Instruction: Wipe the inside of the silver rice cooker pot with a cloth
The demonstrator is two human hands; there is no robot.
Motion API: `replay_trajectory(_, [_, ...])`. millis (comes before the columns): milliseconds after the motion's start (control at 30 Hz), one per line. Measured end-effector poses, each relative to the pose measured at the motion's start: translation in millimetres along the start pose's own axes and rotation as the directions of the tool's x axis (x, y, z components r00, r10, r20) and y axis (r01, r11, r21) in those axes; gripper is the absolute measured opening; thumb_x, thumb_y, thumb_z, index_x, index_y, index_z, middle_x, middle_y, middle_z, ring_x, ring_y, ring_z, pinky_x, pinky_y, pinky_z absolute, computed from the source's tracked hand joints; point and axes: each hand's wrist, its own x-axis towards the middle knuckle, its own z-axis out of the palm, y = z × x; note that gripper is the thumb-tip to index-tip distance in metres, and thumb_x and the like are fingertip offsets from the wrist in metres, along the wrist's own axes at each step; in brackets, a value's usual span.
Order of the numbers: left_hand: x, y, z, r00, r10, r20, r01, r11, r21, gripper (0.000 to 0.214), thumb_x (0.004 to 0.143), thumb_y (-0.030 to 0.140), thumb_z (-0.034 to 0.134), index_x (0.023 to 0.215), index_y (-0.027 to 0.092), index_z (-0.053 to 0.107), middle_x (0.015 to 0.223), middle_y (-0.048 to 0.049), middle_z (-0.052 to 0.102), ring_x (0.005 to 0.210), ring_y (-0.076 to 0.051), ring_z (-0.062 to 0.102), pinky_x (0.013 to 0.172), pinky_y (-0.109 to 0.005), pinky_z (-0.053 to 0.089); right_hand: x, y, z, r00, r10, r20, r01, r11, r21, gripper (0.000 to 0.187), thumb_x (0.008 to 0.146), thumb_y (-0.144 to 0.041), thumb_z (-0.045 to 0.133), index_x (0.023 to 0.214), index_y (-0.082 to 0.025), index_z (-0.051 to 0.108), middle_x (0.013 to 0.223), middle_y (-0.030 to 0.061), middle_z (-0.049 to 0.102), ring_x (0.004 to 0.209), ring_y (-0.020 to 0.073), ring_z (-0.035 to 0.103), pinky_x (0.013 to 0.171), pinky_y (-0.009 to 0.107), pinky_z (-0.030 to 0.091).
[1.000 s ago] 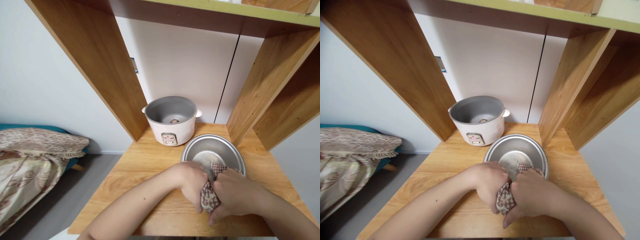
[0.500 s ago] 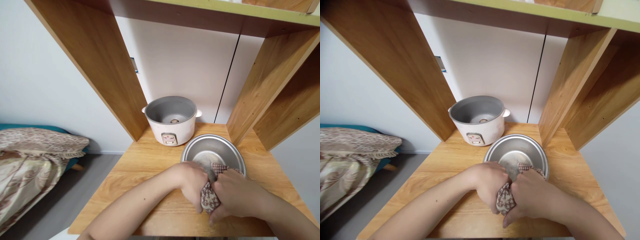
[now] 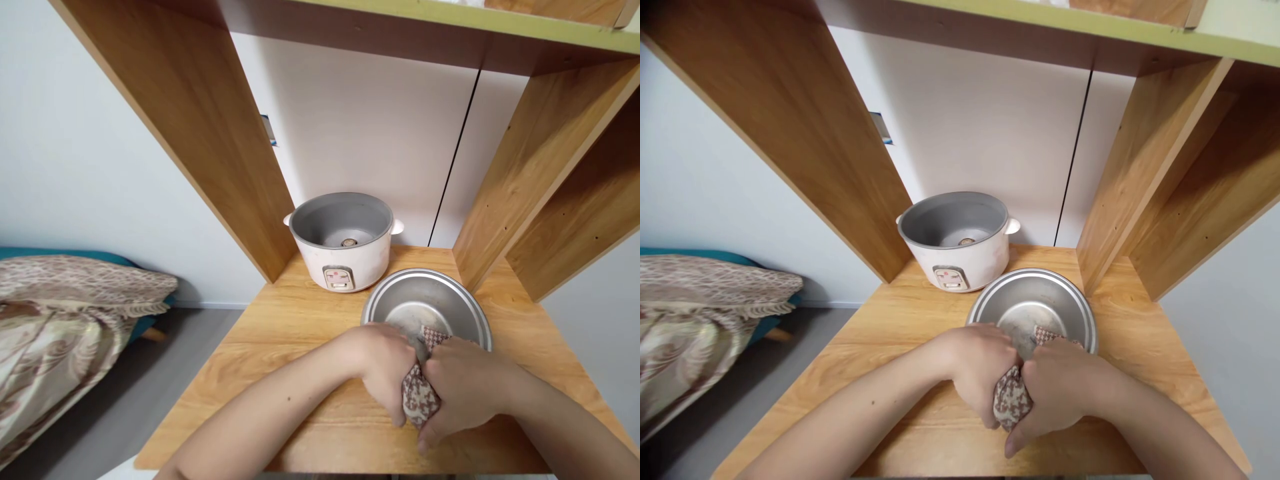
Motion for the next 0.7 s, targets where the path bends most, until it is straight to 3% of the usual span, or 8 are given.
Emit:
replay_trajectory(200, [-1.9,0.8,-3.9,1.000,0.013,0.028,-0.012,1.000,-0.027,0.034,0.057,0.049,0.076,0.080,0.024,0.076,0.085,-0.0058,0.079,0.075,-0.026,0.072,0.068,-0.035,0.056,-4.8,-3.1,1.6,0.996,-0.016,-0.090,0.010,0.998,-0.059,0.074,0.071,-0.087,0.050,0.080,-0.019,0.079,0.071,0.0108,0.072,0.069,0.0286,0.065,0.064,0.038,0.045])
replay_trajectory(433, [-1.5,-2.0,-2.7,0.999,0.049,0.001,-0.049,0.998,-0.051,0.039,0.056,0.052,0.075,0.083,0.024,0.076,0.091,-0.0067,0.079,0.079,-0.027,0.072,0.071,-0.035,0.056,-7.9,-5.6,2.9,0.995,0.038,-0.097,-0.045,0.997,-0.070,0.075,0.071,-0.087,0.048,0.075,-0.019,0.078,0.067,0.0118,0.070,0.066,0.0296,0.064,0.062,0.039,0.044])
replay_trajectory(700, [-0.4,0.3,-0.7,1.000,0.008,0.021,-0.008,1.000,-0.011,0.034,0.058,0.053,0.074,0.074,0.024,0.074,0.084,-0.0062,0.079,0.076,-0.027,0.072,0.067,-0.035,0.055,-3.3,-1.8,1.1,0.999,0.033,-0.031,-0.033,0.999,0.000,0.067,0.068,-0.081,0.060,0.087,-0.021,0.079,0.080,0.0098,0.075,0.074,0.0281,0.067,0.069,0.037,0.047])
